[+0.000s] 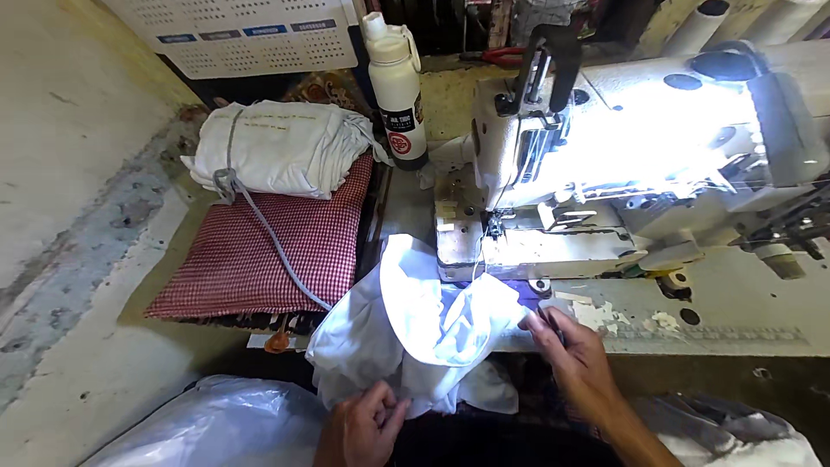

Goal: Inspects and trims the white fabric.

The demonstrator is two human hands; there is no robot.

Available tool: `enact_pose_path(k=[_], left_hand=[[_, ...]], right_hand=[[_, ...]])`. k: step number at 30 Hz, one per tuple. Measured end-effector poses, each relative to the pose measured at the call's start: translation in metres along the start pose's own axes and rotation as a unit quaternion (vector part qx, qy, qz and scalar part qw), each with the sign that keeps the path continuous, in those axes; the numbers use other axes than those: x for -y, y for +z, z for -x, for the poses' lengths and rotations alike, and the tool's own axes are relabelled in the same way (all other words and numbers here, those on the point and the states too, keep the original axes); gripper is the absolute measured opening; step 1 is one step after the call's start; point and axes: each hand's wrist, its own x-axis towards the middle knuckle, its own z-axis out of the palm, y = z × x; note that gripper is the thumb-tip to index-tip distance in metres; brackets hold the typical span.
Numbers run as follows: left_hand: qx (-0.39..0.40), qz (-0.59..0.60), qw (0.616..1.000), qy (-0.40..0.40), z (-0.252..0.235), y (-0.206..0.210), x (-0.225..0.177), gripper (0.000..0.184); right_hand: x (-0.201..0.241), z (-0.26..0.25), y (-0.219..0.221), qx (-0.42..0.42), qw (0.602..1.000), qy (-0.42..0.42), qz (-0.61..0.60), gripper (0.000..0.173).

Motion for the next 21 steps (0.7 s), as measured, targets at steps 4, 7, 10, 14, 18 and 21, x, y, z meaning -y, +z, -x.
enact_pose_path(k=[4,7,10,14,18,21], left_hand=[[-0.159,0.026,0.982,-0.103,0.013,0.002,0.023,0.034],[-0.242,0.076,0.953,-0.165,0.010,0.002,0.050,0.072],[-0.260,0.057,0.949,-0.170,-0.001,0.003,0.068,0.087],[-0.250,0.001,0.960,-0.125,-0.009,-0.003,0.070,0.034],[-0.168,0.159,0.962,-0.148,-0.014,-0.043,0.054,0.021],[-0.155,0.311,0.926,-0.147,-0.037,-0.100,0.033,0.013]], right_hand=[[-0.003,0.029,0.020,0.021,0.998,-0.039,0.043,0.026],[-0.010,0.050,0.043,-0.025,0.999,0.014,0.043,0.023],[-0.016,0.051,0.061,-0.083,0.993,0.075,0.029,0.053],[-0.010,0.028,0.072,-0.064,0.976,0.205,-0.041,0.038],[0.004,0.015,0.081,0.072,0.974,0.184,-0.110,0.011],[0.043,-0.016,0.090,0.161,0.978,0.080,-0.106,0.010]])
